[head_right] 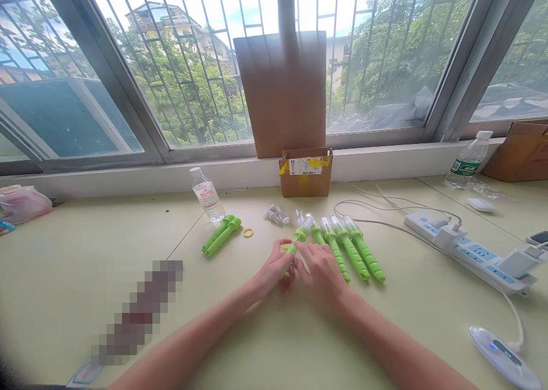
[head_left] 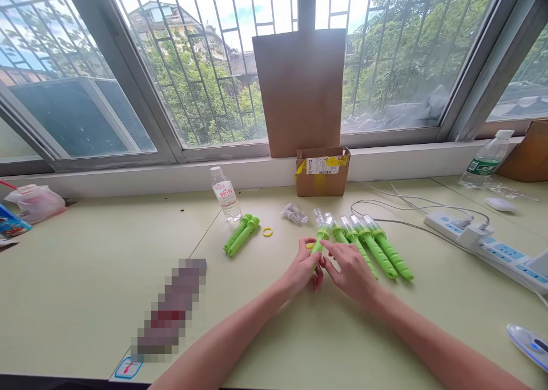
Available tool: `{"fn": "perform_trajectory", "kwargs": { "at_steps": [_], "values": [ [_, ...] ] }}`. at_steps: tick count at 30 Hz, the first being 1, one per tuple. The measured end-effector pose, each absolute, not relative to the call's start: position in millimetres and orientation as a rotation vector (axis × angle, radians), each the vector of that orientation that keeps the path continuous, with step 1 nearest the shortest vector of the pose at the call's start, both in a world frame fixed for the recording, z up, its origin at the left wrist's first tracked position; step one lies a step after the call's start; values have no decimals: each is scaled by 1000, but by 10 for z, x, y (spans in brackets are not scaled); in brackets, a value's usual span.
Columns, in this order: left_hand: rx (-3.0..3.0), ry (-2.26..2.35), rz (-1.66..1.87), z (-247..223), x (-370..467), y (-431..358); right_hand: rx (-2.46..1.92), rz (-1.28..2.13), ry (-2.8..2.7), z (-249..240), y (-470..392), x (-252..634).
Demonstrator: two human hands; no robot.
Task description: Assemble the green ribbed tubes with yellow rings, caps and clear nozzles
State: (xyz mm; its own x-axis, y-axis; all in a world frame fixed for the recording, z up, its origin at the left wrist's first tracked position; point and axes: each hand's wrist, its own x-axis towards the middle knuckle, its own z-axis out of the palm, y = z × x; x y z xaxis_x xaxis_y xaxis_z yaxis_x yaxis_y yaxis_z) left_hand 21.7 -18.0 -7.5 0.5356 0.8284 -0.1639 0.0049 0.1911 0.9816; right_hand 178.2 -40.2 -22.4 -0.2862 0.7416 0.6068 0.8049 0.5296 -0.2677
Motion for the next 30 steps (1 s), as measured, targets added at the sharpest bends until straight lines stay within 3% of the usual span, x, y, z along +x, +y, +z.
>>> {"fn": "perform_trajectory", "kwargs": {
  "at_steps": [10,30],
  "values": [
    [1182,843,662,-57,213,-199,-1273,-10,-2108,-203,-424,1786],
    [1025,703,593,-16,209,-159,-1400,-150,-2173,-155,-465,1749]
  ]
}}
